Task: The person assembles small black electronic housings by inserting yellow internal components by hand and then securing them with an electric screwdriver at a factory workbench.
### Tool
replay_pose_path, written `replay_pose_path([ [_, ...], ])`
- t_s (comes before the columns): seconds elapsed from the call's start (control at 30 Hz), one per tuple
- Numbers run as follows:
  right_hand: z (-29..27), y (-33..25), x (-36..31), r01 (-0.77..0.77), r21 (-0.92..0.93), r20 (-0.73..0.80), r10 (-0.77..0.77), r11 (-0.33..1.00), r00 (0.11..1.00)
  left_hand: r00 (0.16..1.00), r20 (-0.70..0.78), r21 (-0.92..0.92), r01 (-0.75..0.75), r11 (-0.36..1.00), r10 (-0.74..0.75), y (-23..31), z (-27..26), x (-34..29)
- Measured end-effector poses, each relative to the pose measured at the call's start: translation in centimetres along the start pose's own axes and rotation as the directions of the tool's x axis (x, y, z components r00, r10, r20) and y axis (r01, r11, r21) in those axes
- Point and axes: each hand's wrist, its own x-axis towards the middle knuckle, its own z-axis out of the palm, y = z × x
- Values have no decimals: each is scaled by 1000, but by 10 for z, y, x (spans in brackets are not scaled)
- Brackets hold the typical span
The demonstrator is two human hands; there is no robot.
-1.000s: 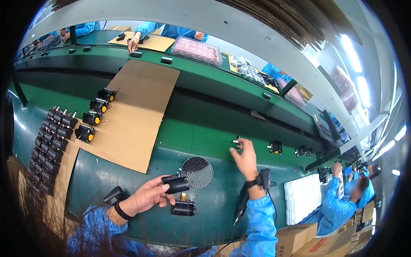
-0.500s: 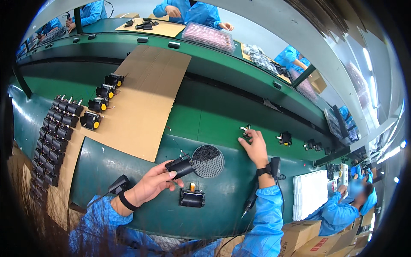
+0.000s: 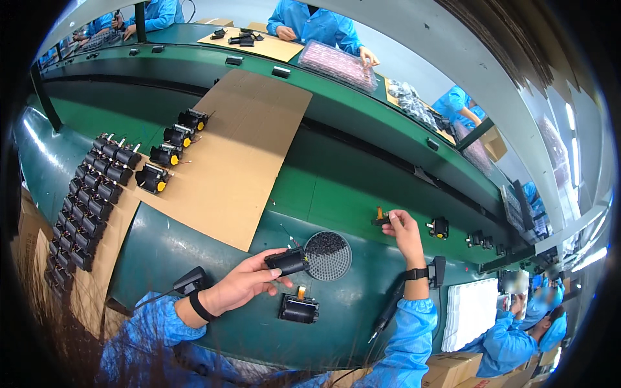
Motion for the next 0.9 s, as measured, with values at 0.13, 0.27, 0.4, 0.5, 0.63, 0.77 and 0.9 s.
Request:
replay_pose_path([
  [0.13,10,-2,11,131,-624,-126,-264,770,956,998,-20,-21,-66,998,65,-1,-2,1],
  [0.27,20,-2,9,214,-721,-86,-392,659,916,996,-38,-78,-85,993,82,-3,-5,4],
  [0.4,38,-27,-3,129,-400,-77,-173,907,982,990,-44,-98,-139,985,135,-3,-8,1],
  [0.5,43,-46,-17,203,-109,-69,-211,973,975,993,-25,-163,-121,979,119,0,-7,3],
  [0.63,88,-104,-84,203,191,-18,-203,960,979,980,-32,-128,-197,972,194,-4,-4,4],
  [0.77,137,-133,-142,135,266,69,-159,955,985,962,-44,-34,-269,962,268,-4,-4,0],
  [0.9,161,-117,-157,214,194,57,-229,957,972,959,-28,-38,-284,958,283,-5,3,2],
])
